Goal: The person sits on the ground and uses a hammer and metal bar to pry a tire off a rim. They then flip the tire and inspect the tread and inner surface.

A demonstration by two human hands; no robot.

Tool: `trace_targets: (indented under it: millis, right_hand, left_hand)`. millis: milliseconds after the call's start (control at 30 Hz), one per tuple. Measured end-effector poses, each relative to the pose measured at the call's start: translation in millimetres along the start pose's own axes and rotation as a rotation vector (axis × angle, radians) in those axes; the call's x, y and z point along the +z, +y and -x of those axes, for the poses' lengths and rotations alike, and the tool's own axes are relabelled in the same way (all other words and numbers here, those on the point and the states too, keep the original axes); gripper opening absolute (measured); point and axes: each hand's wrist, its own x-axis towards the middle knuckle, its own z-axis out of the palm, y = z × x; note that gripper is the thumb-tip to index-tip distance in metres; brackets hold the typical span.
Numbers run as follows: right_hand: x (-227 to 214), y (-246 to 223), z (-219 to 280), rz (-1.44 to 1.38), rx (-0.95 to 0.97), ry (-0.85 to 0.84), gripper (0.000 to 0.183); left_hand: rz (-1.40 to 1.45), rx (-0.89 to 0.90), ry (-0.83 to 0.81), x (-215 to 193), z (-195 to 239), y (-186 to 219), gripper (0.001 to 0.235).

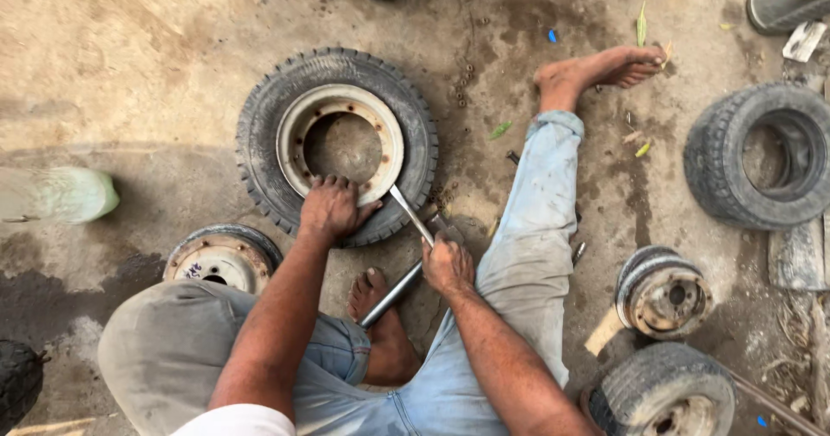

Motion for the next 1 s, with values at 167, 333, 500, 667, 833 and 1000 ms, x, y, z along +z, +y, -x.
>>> trace_targets:
  millis: [167,333,500,667,833,1000]
  right_hand:
    - [-46,-18,5,-0.103,0.131,-0.198,0.035]
    - [-71,6,36,-0.317,-0.356,0.222,0.04]
    - [-47,-17,73,-0.157,-0.297,0.17,0.047]
    - [-87,-84,65,0.051,-0.108,-0.085,0.039]
    - [-139,-114,17,0.233,-0.207,-0.106,0.018]
    - [-86,-73,65,-0.018,-0.084,-0.006,0.025]
  left_hand:
    - [0.057,-0.053,0.127,18,-9,8,0.081]
    - [0.128,-0.131,0.063,24,-9,22,0.085]
    - [0.201,-0.06,-0.265,19,-34,-7,0.08]
    - [0.178,-0.064,-0.139,26,-39,-8,0.079]
    - [0.183,-0.068,-0.086,20,-30,-2,0.076]
    - [0.212,-0.068,-0.163,9,-9,-2,0.073]
